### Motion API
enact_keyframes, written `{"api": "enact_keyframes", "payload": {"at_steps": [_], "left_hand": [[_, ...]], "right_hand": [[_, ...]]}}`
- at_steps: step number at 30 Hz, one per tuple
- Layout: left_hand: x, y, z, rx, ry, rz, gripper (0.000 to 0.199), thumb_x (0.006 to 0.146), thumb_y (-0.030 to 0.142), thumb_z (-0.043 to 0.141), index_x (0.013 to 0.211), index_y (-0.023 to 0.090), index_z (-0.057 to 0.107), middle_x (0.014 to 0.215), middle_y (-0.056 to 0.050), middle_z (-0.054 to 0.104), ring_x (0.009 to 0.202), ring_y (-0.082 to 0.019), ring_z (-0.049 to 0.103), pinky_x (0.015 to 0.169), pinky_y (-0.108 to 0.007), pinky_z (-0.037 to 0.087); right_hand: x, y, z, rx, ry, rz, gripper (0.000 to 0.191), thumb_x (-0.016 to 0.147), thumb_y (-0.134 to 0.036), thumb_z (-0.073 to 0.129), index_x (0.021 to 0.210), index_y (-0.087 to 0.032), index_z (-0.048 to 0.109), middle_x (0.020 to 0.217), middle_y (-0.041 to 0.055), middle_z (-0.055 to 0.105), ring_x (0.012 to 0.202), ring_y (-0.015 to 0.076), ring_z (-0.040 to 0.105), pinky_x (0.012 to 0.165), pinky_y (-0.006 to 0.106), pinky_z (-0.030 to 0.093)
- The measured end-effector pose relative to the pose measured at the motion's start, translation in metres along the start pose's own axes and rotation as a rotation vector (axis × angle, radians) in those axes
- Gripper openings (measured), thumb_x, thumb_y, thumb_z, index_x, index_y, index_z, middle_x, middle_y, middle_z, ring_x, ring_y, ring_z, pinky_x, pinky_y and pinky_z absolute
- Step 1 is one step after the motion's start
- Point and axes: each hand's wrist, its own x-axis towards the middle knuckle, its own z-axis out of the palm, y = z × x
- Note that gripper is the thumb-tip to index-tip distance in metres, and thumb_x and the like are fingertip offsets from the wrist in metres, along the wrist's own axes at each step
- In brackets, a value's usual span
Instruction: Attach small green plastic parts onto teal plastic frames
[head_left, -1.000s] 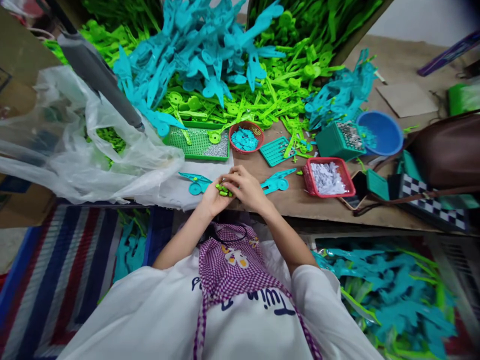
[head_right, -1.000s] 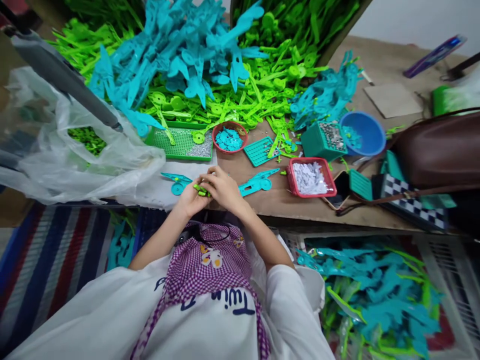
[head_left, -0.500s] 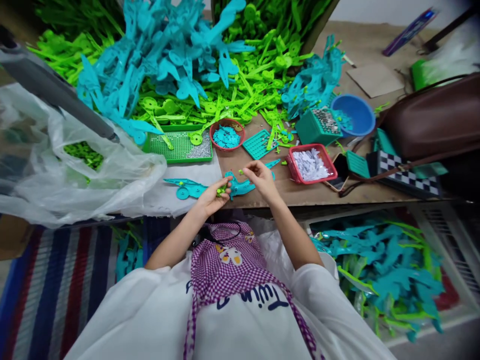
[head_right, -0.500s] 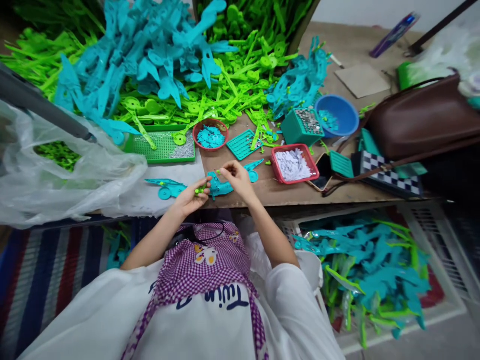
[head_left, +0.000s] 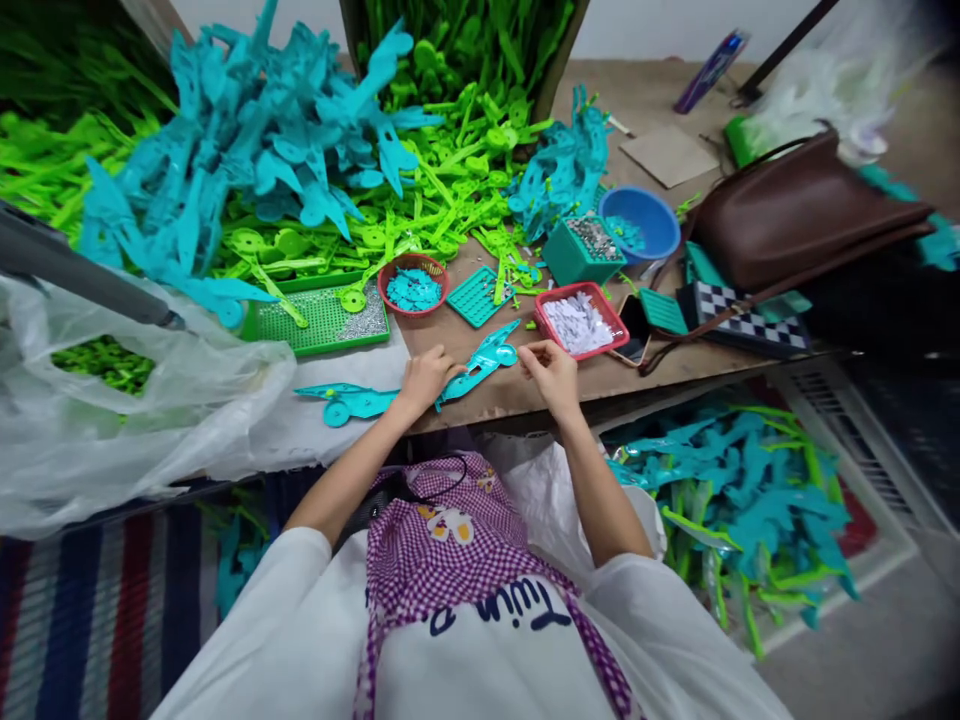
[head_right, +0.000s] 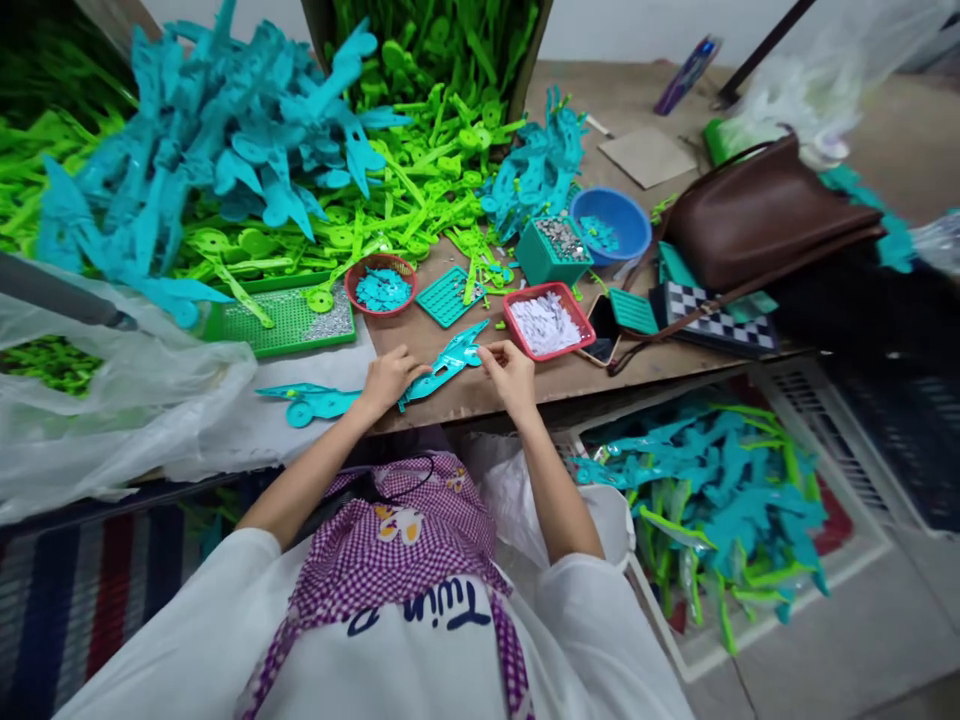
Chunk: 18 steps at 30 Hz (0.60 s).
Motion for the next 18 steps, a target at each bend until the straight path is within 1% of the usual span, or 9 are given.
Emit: {"api": "enact_keyframes", "payload": {"at_steps": [3, 5, 8, 13, 15, 18], "left_hand": [[-0.008, -0.007, 0.009, 0.067, 0.053, 0.069, 0.035, 0.092, 0.044, 0.057, 0.080, 0.016, 0.076, 0.081, -0.009, 0.060, 0.075, -0.018, 0.059, 0.058, -0.029, 0.032], [-0.012, -0.009, 0.012, 0.076, 0.083, 0.102, 0.037, 0.093, 0.044, 0.056, 0.077, 0.016, 0.074, 0.079, -0.009, 0.059, 0.074, -0.018, 0.058, 0.057, -0.030, 0.029], [-0.013, -0.009, 0.014, 0.080, 0.098, 0.130, 0.039, 0.094, 0.043, 0.054, 0.073, 0.016, 0.072, 0.077, -0.008, 0.059, 0.074, -0.018, 0.056, 0.057, -0.030, 0.027], [-0.011, -0.011, 0.018, 0.084, 0.108, 0.155, 0.040, 0.096, 0.043, 0.052, 0.072, 0.016, 0.070, 0.076, -0.008, 0.058, 0.072, -0.017, 0.054, 0.057, -0.030, 0.026], [-0.011, -0.012, 0.019, 0.079, 0.118, 0.156, 0.040, 0.095, 0.044, 0.052, 0.071, 0.016, 0.069, 0.074, -0.007, 0.057, 0.071, -0.018, 0.054, 0.057, -0.030, 0.026], [-0.011, -0.012, 0.020, 0.059, 0.126, 0.149, 0.040, 0.095, 0.043, 0.054, 0.069, 0.016, 0.068, 0.073, -0.007, 0.055, 0.072, -0.018, 0.054, 0.057, -0.030, 0.026]], "right_hand": [[0.018, 0.010, 0.006, -0.195, 0.002, -0.144, 0.046, 0.083, -0.064, 0.057, 0.082, -0.018, 0.064, 0.078, 0.0055, 0.070, 0.071, 0.0183, 0.064, 0.071, 0.032, 0.051], [0.028, 0.017, 0.012, -0.283, -0.024, -0.172, 0.048, 0.086, -0.064, 0.051, 0.082, -0.018, 0.064, 0.082, 0.0076, 0.071, 0.075, 0.0202, 0.065, 0.074, 0.033, 0.050], [0.038, 0.025, 0.016, -0.360, -0.072, -0.195, 0.046, 0.091, -0.061, 0.045, 0.087, -0.019, 0.063, 0.085, 0.0089, 0.071, 0.076, 0.0215, 0.065, 0.074, 0.033, 0.049], [0.048, 0.028, 0.014, -0.520, -0.190, -0.339, 0.038, 0.096, -0.051, 0.041, 0.089, -0.020, 0.061, 0.090, 0.0103, 0.070, 0.082, 0.0229, 0.063, 0.076, 0.033, 0.046], [0.052, 0.028, 0.011, -0.554, -0.228, -0.349, 0.036, 0.098, -0.048, 0.040, 0.089, -0.019, 0.060, 0.088, 0.0104, 0.068, 0.080, 0.0227, 0.062, 0.075, 0.032, 0.045], [0.054, 0.028, 0.006, -0.548, -0.289, -0.363, 0.034, 0.098, -0.046, 0.040, 0.090, -0.019, 0.060, 0.088, 0.0101, 0.067, 0.079, 0.0218, 0.060, 0.074, 0.032, 0.045]]}}
